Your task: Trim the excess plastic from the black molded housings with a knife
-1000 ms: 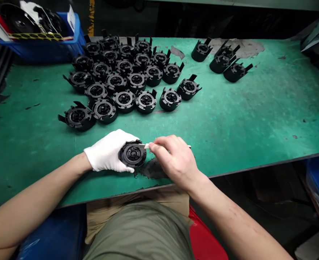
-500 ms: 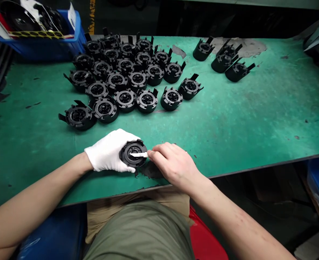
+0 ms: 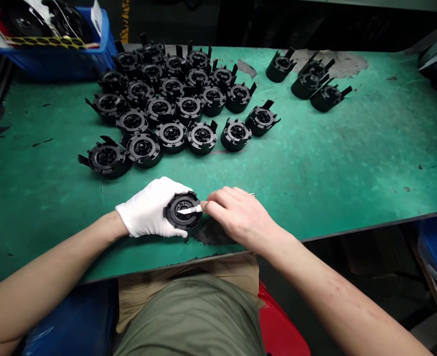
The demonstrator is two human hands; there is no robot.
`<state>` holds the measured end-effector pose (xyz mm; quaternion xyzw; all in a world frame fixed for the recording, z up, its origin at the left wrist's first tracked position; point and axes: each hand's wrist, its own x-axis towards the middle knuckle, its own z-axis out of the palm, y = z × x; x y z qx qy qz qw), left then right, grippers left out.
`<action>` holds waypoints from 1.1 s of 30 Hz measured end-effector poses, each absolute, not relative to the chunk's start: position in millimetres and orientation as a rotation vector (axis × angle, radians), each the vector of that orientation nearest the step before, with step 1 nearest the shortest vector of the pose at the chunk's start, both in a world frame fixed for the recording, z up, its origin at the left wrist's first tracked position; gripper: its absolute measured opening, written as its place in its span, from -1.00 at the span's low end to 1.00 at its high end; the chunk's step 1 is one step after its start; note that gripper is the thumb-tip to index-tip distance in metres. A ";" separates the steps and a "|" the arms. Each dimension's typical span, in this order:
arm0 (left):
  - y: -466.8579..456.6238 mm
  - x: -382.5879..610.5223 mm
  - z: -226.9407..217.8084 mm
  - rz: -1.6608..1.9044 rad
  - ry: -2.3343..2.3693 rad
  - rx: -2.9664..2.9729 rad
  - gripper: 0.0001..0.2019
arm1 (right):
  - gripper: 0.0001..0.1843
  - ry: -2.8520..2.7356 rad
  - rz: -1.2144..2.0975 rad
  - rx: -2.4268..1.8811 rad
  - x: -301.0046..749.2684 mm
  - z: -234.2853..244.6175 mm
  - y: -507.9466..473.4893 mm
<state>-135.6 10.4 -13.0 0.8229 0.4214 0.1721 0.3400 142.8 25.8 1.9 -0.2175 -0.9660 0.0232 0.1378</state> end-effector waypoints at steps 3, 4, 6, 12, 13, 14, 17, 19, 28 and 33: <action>10.2 -135.1 -13.8 0.454 1.105 2.151 -0.50 | -0.86 -2.764 0.032 -0.634 142.3 -1.6 23.9; 10.0 -135.0 -14.5 0.457 1.110 2.155 -0.50 | -0.87 -2.756 0.009 -0.649 142.2 -2.7 22.3; 9.6 -135.2 -16.7 0.461 1.118 2.169 -0.49 | -0.89 -2.745 -0.039 -0.692 142.3 -4.7 18.6; 8.2 -138.7 -21.9 0.491 1.129 2.202 -0.34 | -0.88 -2.546 0.163 -0.806 146.2 -8.2 9.5; 8.2 -139.1 -21.5 0.497 1.123 2.201 -0.33 | -0.88 -2.525 0.223 -0.822 146.9 -8.4 8.4; 8.4 -139.2 -20.7 0.496 1.113 2.195 -0.34 | -0.88 -2.528 0.266 -0.825 147.3 -8.6 7.2; 9.1 -138.3 -17.4 0.474 1.079 2.164 -0.44 | -0.90 -2.599 0.287 -0.776 147.3 -8.3 4.2; 9.3 -137.3 -15.7 0.469 1.069 2.155 -0.46 | -0.90 -2.635 0.237 -0.760 146.6 -7.2 3.6; 8.6 -138.1 -18.6 0.473 1.134 2.199 -0.42 | -0.89 -2.750 0.078 -0.810 144.8 13.4 12.1; 7.8 -137.7 -18.4 0.468 1.131 2.205 -0.45 | -0.75 -2.671 0.370 -0.807 135.1 13.3 9.6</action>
